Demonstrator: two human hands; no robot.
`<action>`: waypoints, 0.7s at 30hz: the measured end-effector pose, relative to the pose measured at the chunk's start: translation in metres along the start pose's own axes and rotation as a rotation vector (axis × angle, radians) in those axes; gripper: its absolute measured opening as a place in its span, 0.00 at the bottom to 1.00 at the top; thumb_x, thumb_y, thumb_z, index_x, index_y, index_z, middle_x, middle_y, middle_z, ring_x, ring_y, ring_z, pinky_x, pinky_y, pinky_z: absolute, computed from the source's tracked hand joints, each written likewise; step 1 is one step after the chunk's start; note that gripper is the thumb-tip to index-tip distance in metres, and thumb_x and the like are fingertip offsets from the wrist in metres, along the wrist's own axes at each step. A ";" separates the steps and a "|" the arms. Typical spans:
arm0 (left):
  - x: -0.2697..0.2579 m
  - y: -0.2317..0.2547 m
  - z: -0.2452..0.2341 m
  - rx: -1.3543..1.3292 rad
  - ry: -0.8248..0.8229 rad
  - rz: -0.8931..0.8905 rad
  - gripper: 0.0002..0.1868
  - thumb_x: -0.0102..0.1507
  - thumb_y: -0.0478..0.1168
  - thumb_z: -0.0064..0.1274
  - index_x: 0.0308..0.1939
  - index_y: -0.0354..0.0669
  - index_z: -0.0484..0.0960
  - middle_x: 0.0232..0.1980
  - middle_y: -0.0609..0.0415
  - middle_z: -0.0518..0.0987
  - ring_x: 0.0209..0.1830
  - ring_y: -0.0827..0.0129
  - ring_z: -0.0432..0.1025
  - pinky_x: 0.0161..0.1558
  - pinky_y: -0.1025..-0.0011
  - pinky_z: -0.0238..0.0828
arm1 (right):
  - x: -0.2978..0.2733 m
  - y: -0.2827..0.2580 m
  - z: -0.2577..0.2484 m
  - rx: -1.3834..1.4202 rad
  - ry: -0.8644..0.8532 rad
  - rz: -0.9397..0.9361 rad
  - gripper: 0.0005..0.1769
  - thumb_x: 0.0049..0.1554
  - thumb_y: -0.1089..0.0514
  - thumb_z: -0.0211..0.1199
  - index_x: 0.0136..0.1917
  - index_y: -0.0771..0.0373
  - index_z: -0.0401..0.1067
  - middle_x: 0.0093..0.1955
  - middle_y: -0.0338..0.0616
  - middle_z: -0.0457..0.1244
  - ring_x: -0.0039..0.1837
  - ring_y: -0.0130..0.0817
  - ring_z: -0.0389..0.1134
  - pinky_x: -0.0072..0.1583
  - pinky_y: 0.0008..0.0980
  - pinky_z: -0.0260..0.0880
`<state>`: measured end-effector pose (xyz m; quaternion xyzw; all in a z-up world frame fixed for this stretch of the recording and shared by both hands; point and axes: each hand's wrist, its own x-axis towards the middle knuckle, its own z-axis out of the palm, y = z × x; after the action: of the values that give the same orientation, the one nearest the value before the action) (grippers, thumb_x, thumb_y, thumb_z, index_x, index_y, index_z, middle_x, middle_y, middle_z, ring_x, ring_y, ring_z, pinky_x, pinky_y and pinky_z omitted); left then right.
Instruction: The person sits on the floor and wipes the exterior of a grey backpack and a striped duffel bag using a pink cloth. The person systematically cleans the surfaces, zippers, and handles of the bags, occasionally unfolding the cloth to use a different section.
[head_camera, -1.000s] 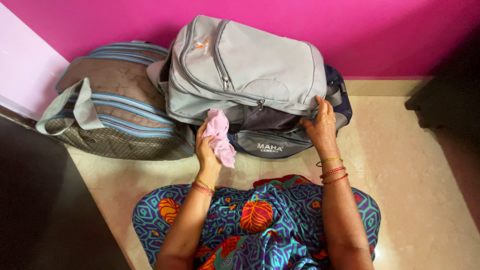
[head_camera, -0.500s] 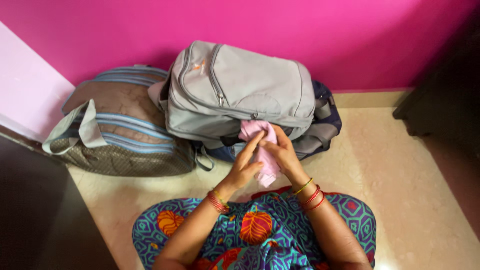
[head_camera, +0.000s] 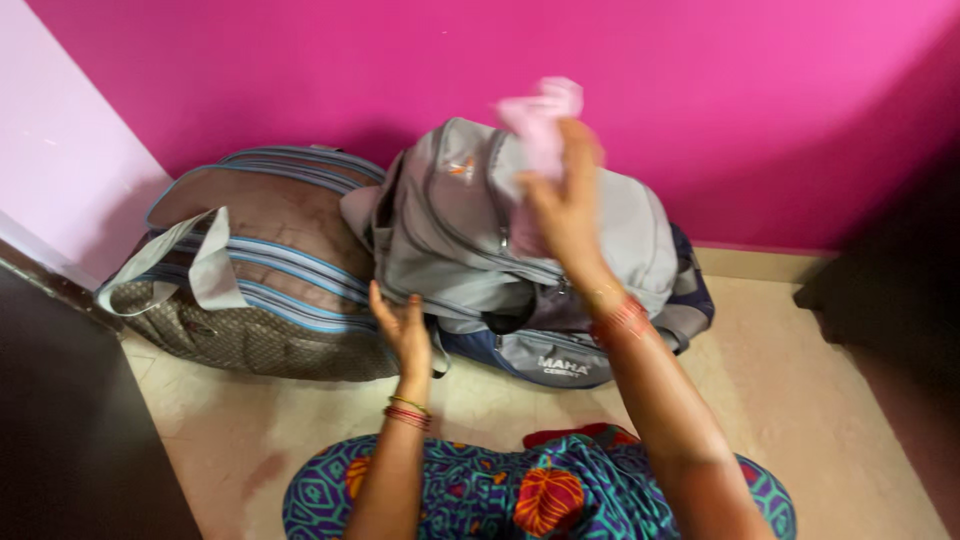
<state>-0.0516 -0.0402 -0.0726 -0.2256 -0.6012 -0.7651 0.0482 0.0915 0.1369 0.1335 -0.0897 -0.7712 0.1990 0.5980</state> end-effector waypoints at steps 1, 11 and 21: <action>-0.002 -0.006 0.005 -0.039 0.006 0.006 0.40 0.66 0.34 0.57 0.78 0.38 0.53 0.77 0.40 0.61 0.73 0.57 0.59 0.71 0.62 0.53 | 0.004 0.001 0.033 -0.051 -0.074 -0.100 0.41 0.58 0.52 0.72 0.77 0.67 0.56 0.76 0.59 0.52 0.78 0.57 0.53 0.76 0.46 0.57; -0.005 -0.031 0.019 -0.223 0.054 -0.081 0.29 0.66 0.31 0.54 0.69 0.38 0.62 0.64 0.44 0.71 0.59 0.62 0.71 0.61 0.67 0.71 | 0.012 0.006 0.156 -0.555 -0.608 -0.141 0.17 0.59 0.41 0.60 0.54 0.49 0.79 0.68 0.44 0.62 0.66 0.51 0.61 0.63 0.54 0.61; -0.009 -0.029 0.018 0.050 0.076 -0.208 0.30 0.66 0.38 0.55 0.68 0.37 0.60 0.67 0.41 0.66 0.61 0.55 0.67 0.57 0.61 0.70 | 0.064 0.104 0.191 -0.627 -0.680 -0.056 0.15 0.63 0.44 0.58 0.54 0.50 0.80 0.59 0.48 0.64 0.66 0.51 0.61 0.65 0.50 0.63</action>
<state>-0.0487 -0.0175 -0.0989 -0.1315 -0.6382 -0.7586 -0.0034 -0.1193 0.2164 0.1080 -0.1750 -0.9486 -0.0418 0.2605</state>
